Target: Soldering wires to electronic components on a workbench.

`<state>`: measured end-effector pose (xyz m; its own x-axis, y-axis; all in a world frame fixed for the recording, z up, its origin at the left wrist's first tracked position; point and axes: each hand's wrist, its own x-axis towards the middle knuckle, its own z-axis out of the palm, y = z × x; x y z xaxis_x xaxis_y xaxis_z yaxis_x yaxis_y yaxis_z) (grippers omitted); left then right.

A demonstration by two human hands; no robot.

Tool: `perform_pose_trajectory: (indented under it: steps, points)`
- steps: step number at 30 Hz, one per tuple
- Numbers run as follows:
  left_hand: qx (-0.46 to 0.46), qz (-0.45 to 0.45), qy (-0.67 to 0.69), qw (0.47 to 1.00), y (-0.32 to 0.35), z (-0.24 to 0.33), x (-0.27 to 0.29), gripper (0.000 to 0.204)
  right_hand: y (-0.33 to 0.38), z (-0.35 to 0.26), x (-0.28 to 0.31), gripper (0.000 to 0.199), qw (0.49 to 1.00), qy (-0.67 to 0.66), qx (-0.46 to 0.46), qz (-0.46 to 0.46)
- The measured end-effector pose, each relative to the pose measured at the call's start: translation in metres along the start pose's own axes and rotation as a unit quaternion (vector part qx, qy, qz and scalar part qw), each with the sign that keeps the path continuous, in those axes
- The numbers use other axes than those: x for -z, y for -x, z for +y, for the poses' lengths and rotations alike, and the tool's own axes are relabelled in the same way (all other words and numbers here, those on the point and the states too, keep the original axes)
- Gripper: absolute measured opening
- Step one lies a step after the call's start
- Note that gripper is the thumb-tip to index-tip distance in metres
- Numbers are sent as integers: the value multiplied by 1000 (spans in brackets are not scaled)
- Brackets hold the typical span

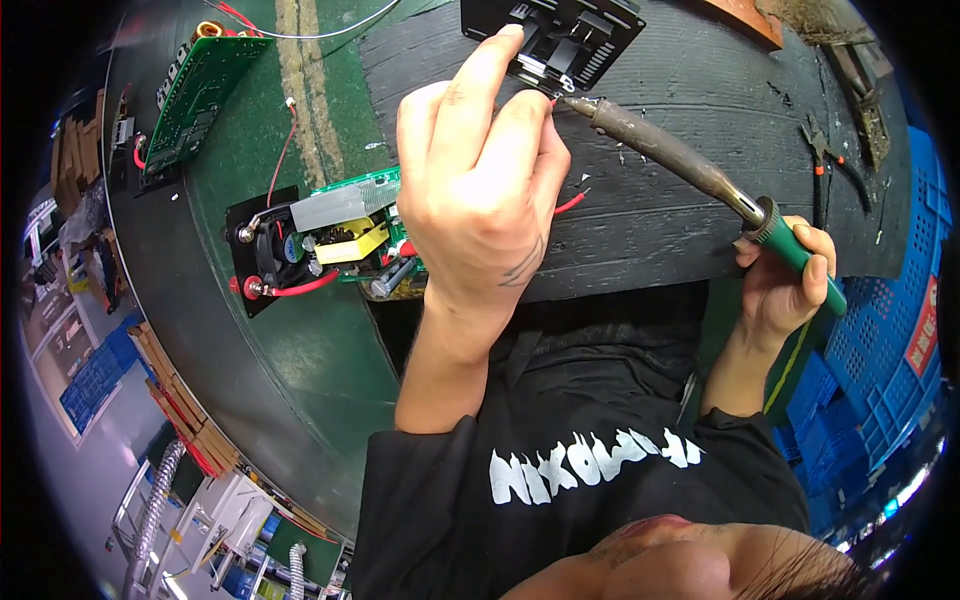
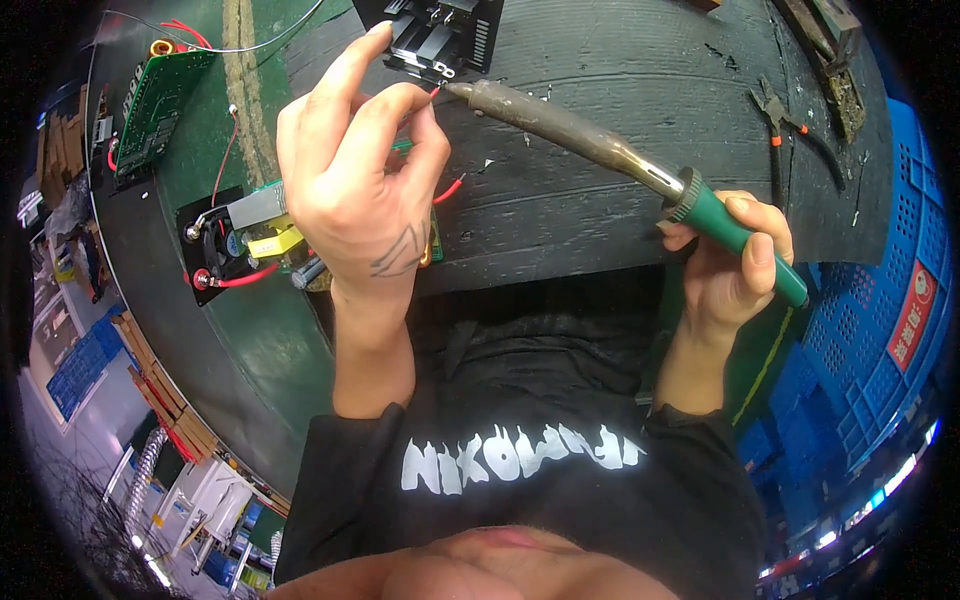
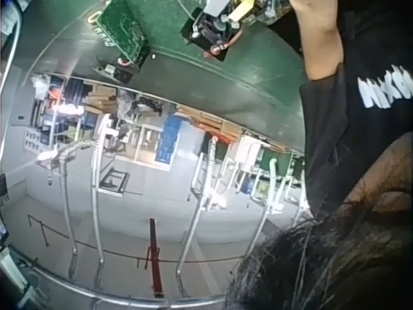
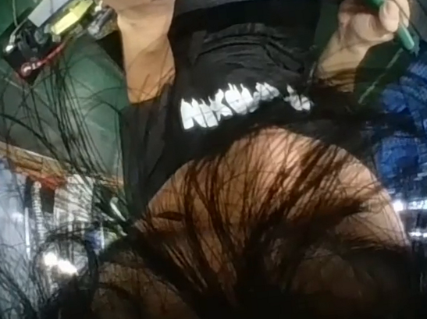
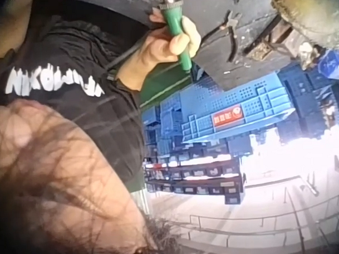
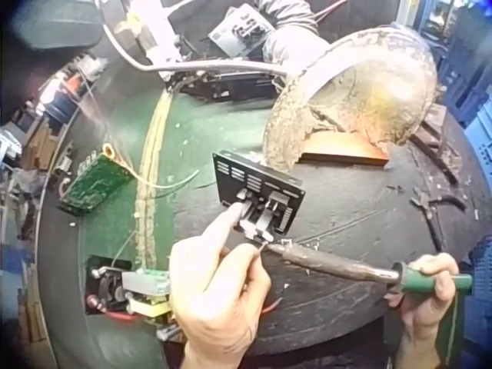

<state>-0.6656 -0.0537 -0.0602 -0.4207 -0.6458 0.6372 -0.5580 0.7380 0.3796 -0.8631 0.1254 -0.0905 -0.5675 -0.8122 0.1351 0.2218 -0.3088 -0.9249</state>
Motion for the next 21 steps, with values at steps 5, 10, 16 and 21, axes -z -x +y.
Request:
perform_pose_trajectory:
  steps: [5, 10, 16, 21]
  points:
    - [-1, 1, -2, 1000, 0, 0, 0, 21, 0, -1, -2, 35, 1000, 6, -3, 4]
    - [2, -2, -7, 1000, -1, 2, 1, 21, 0, -2, -3, 34, 1000, 9, -2, 4]
    - [2, -4, -6, 1000, 0, 2, 2, 21, 0, -1, -2, 34, 1000, 6, -2, 2]
    - [-16, -12, -5, 1000, -1, 0, 4, 22, 0, 1, -2, 34, 1000, -12, -2, 13]
